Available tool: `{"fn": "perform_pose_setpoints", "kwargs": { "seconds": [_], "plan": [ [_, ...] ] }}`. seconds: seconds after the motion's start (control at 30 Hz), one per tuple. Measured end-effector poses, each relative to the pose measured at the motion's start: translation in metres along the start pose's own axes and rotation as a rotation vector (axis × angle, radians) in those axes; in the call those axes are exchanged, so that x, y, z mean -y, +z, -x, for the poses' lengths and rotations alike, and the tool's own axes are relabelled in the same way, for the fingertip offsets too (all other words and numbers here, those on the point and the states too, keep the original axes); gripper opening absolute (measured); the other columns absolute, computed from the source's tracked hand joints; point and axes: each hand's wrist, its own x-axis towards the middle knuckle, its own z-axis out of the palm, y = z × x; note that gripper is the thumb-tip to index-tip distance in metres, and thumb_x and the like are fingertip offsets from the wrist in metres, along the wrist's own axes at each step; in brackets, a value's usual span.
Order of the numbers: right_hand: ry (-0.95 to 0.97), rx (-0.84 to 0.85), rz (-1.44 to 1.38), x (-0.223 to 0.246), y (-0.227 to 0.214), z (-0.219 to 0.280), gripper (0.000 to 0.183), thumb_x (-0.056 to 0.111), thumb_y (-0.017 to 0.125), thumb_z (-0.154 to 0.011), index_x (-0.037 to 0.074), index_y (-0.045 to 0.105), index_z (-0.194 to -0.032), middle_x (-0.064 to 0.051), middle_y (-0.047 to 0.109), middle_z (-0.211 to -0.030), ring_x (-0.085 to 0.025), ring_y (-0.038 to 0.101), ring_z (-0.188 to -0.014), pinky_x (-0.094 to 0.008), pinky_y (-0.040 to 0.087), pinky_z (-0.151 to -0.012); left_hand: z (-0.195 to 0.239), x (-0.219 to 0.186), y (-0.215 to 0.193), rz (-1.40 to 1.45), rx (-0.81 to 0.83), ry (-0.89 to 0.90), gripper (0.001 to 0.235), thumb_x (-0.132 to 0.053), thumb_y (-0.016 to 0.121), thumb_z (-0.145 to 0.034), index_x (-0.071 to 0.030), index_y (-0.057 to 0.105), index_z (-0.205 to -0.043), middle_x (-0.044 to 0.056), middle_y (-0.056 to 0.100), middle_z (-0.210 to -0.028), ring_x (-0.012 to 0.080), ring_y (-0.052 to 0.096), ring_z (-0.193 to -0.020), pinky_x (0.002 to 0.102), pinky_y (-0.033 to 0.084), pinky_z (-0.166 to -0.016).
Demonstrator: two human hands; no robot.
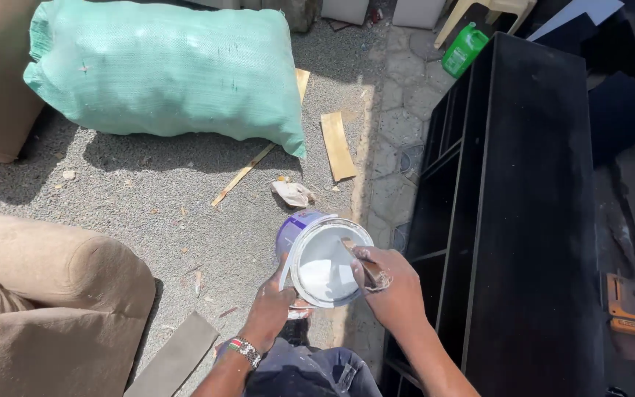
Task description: The person stirs white paint in a bucket with a brush, adds water from a plastic bottle, and continues mixing. They then pour a liquid from a green container into the bucket and stir again.
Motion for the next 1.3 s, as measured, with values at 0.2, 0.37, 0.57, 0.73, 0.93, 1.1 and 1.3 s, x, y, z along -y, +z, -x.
{"fn": "perform_pose_setpoints", "kwargs": {
  "seconds": [0.2, 0.37, 0.57, 0.73, 0.93, 1.1, 1.3],
  "plan": [
    [0.524, 0.395, -0.171, 0.001, -0.054, -0.153, 0.033, 0.042, 0.072, -0.100, 0.032, 0.097, -0.119, 0.012, 0.101, -0.112, -0.012, 0.089, -0.104, -0.032, 0.060, -0.092, -0.131, -0.124, -0.005, 0.461, 0.077, 0.071, 0.077, 0.009, 0.056, -0.093, -0.009, 0.074, -0.166, 0.018, 0.089, -0.138, 0.0287, 0.083, -0.115, 0.042, 0.070, -0.102],
    [0.121, -0.021, -0.078, -0.075, -0.012, -0.258, 0.029, 0.035, 0.072, -0.112, 0.023, 0.087, -0.133, 0.003, 0.092, -0.119, -0.028, 0.081, -0.111, -0.045, 0.063, -0.094, -0.212, -0.237, 0.019, 0.445, 0.201, 0.048, 0.084, 0.002, 0.056, -0.092, -0.019, 0.069, -0.173, 0.012, 0.085, -0.140, 0.0281, 0.081, -0.116, 0.047, 0.071, -0.098],
    [0.557, 0.224, -0.275, -0.104, -0.061, -0.407, 0.033, 0.042, 0.075, -0.103, 0.026, 0.097, -0.123, 0.007, 0.098, -0.123, -0.017, 0.090, -0.119, -0.038, 0.067, -0.102, -0.335, -0.370, 0.030, 0.268, 0.215, 0.018, 0.080, 0.005, 0.059, -0.089, -0.014, 0.075, -0.165, 0.010, 0.088, -0.147, 0.0276, 0.079, -0.132, 0.043, 0.064, -0.116],
    [0.405, -0.111, 0.043, -0.181, -0.057, -0.493, 0.034, 0.037, 0.068, -0.113, 0.023, 0.087, -0.137, -0.001, 0.092, -0.122, -0.028, 0.082, -0.110, -0.049, 0.064, -0.088, -0.410, -0.480, 0.074, -0.010, 0.304, 0.099, 0.102, -0.003, 0.053, -0.086, -0.030, 0.061, -0.184, 0.001, 0.087, -0.141, 0.0199, 0.073, -0.126, 0.036, 0.059, -0.115],
    [0.746, 0.031, -0.435, -0.263, -0.104, -0.612, 0.030, 0.033, 0.078, -0.099, 0.019, 0.099, -0.115, 0.005, 0.102, -0.112, -0.013, 0.093, -0.107, -0.031, 0.066, -0.094, -0.529, -0.598, 0.149, -0.001, 0.331, 0.081, 0.073, -0.005, 0.064, -0.085, -0.016, 0.083, -0.154, 0.006, 0.092, -0.131, 0.0212, 0.083, -0.110, 0.038, 0.067, -0.100],
    [0.179, -0.419, -0.108, -0.401, -0.098, -0.702, 0.026, 0.021, 0.079, -0.114, 0.011, 0.083, -0.137, -0.005, 0.091, -0.124, -0.026, 0.082, -0.109, -0.040, 0.066, -0.097, -0.608, -0.705, 0.241, -0.495, 0.307, 0.038, 0.105, -0.025, 0.053, -0.095, -0.049, 0.033, -0.195, 0.011, 0.069, -0.106, 0.0254, 0.050, -0.090, 0.037, 0.043, -0.082],
    [0.541, -0.331, -0.597, -0.529, -0.098, -0.772, 0.031, 0.018, 0.094, -0.100, 0.010, 0.086, -0.128, -0.006, 0.096, -0.123, -0.019, 0.094, -0.116, -0.036, 0.077, -0.099, -0.672, -0.838, 0.314, -0.235, 0.268, -0.042, 0.089, -0.002, 0.056, -0.086, -0.029, 0.074, -0.169, 0.008, 0.086, -0.105, 0.0227, 0.078, -0.087, 0.037, 0.064, -0.090]
  ]
}}
